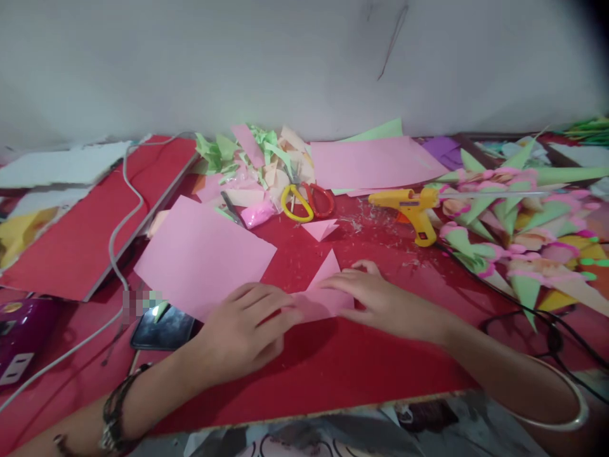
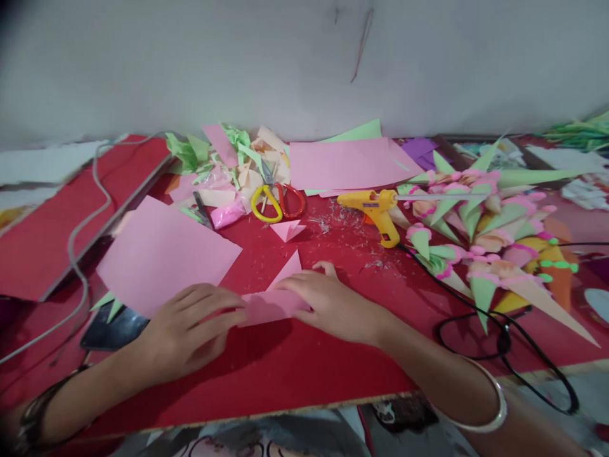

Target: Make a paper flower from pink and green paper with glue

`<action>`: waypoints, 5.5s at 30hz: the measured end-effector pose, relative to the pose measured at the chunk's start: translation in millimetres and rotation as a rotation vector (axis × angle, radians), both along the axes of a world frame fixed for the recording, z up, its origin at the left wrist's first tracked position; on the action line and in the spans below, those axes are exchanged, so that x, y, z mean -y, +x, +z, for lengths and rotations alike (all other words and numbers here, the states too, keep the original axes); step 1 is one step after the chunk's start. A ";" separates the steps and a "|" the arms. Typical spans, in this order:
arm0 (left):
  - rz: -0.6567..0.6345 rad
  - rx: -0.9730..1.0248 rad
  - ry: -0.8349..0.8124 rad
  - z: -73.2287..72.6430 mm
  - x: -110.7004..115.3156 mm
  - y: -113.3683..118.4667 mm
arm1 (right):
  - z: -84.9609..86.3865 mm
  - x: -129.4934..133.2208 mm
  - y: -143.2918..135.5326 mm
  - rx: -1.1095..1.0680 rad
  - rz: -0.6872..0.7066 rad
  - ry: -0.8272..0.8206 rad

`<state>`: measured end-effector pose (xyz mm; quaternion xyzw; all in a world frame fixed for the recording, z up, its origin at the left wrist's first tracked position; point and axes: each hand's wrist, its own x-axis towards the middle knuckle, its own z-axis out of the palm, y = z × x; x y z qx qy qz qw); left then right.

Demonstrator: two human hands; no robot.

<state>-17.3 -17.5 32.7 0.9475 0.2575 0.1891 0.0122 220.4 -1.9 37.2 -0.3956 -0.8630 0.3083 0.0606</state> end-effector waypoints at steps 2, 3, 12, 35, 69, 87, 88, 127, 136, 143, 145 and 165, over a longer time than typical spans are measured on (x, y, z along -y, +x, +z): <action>0.012 0.053 0.024 6.1 -3.4 8.2 | 5.9 -1.5 3.7 0.017 0.023 -0.020; 0.008 0.059 0.033 8.5 -5.2 12.9 | 8.1 -1.7 5.6 0.037 0.029 -0.007; 0.017 -0.301 -0.124 -4.8 -22.6 57.2 | 0.9 -13.1 19.0 0.014 -0.119 0.291; 0.242 -0.434 -0.110 -25.3 -20.0 80.3 | -28.3 7.2 3.1 -0.119 -0.668 0.072; 0.192 -0.564 -0.046 -22.3 -14.6 87.5 | -29.5 47.3 18.8 -0.085 -0.770 0.053; 0.188 -0.526 -0.063 -23.5 -14.5 87.4 | -25.6 68.6 80.2 0.242 -0.520 0.140; 0.182 -0.523 -0.062 -24.3 -13.9 87.3 | -19.8 64.7 87.8 0.270 -0.499 0.127; 0.995 0.298 -0.073 41.7 -193.3 -8.0 | -1.2 -4.0 -14.0 0.184 -0.151 0.136; 0.547 0.126 -0.058 48.2 -120.9 16.4 | 9.5 -2.1 -18.1 0.033 -0.171 0.152; -0.127 -0.256 -0.052 38.3 -45.3 22.8 | 21.3 0.0 -10.3 -0.079 -0.068 0.267; -0.153 -0.299 0.028 30.9 -37.3 21.0 | 20.0 3.5 -6.6 -0.130 -0.032 0.350; -0.158 -0.401 0.194 -8.6 0.4 30.5 | -24.8 28.5 30.5 0.056 0.075 0.606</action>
